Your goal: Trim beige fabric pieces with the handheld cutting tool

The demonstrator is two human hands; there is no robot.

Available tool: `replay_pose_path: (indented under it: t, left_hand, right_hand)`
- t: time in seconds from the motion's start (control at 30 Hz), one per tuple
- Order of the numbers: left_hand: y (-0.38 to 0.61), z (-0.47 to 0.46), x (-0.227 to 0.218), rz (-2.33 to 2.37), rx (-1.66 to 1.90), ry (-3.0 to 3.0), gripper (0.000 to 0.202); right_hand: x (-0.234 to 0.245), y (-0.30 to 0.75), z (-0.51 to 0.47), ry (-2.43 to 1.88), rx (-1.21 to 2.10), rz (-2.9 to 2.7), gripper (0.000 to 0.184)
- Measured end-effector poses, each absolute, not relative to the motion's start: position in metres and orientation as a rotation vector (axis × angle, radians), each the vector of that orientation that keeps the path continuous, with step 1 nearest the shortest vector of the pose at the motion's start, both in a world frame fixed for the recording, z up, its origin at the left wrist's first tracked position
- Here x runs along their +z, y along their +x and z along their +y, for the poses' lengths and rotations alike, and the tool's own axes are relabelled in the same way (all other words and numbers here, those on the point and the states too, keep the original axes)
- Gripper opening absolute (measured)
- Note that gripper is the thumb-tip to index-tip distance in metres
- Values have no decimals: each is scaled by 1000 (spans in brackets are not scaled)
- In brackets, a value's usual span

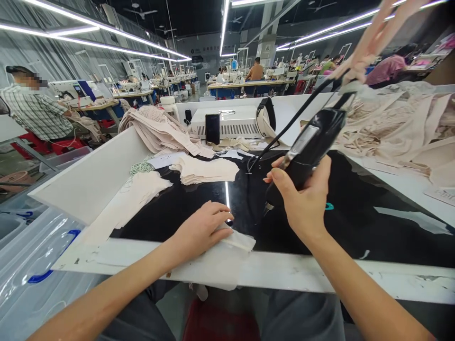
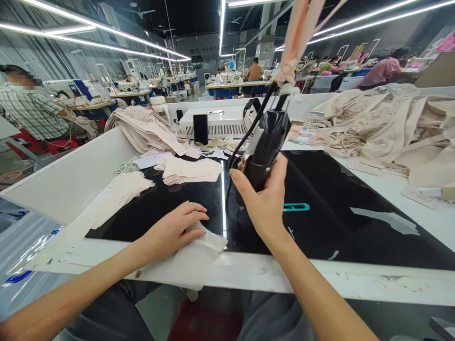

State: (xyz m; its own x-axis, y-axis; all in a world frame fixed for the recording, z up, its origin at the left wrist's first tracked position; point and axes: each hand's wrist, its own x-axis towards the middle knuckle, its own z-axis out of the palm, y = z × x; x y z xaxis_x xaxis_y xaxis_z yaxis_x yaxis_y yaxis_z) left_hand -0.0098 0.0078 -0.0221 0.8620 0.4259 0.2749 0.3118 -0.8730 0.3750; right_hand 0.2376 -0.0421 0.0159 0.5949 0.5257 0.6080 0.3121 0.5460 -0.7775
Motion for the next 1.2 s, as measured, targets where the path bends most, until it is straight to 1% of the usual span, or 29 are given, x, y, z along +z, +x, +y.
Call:
replay_pose_path:
  t: [0.07,0.1,0.17,0.23,0.27,0.37,0.5,0.57,0.63,0.67,0.77,0.9,1.0,1.1,1.2]
  left_hand:
    - [-6,4,-25,528,487,2679,22]
    - [-4,3,-26,521,475,2672,18]
    - [-2,2,-28,527,444,2683,10]
    - [-1,2,-28,552,411,2711,11]
    - [0,2,-27,564,392,2738,13]
    - [1,1,-25,613,315,2879,16]
    - [3,-6,-18,803,173,2925,15]
    - [3,-11,-14,914,136,2782,11]
    - [2,-14,-10,1012,148,2575,5]
    - [1,-15,-8,1049,162,2485,6]
    - [-4,-14,-5,1113,189,2344,11]
    - [-10,-18,-3,1134,204,2246,12]
    - [-14,-29,0,1092,274,2121,22]
    - [-15,-46,6,1050,361,1960,31]
    - [-13,-63,14,1047,387,1888,34]
  right_hand:
    - [10,249,-43,-1114,146,-1033,75]
    - [6,256,-45,-1162,153,-1088,78]
    - [-4,274,-51,-1278,160,-1246,77]
    - [-19,300,-59,-1440,104,-1458,66]
    - [-29,316,-62,-1497,48,-1573,66]
    - [-60,365,-71,-1601,-155,-1831,81]
    - [-89,402,-75,-1659,-207,-1947,84]
    - [-95,403,-75,-1652,-198,-1946,80]
    - [-96,398,-74,-1642,-179,-1934,72]
    - [-96,395,-74,-1637,-166,-1923,68]
    - [-92,389,-72,-1631,-117,-1867,53]
    - [-82,384,-75,-1649,-29,-1782,37]
    - [-70,374,-82,-1661,66,-1708,28]
    - [-56,351,-94,-1637,195,-1645,26]
    - [-40,317,-110,-1545,351,-1633,34]
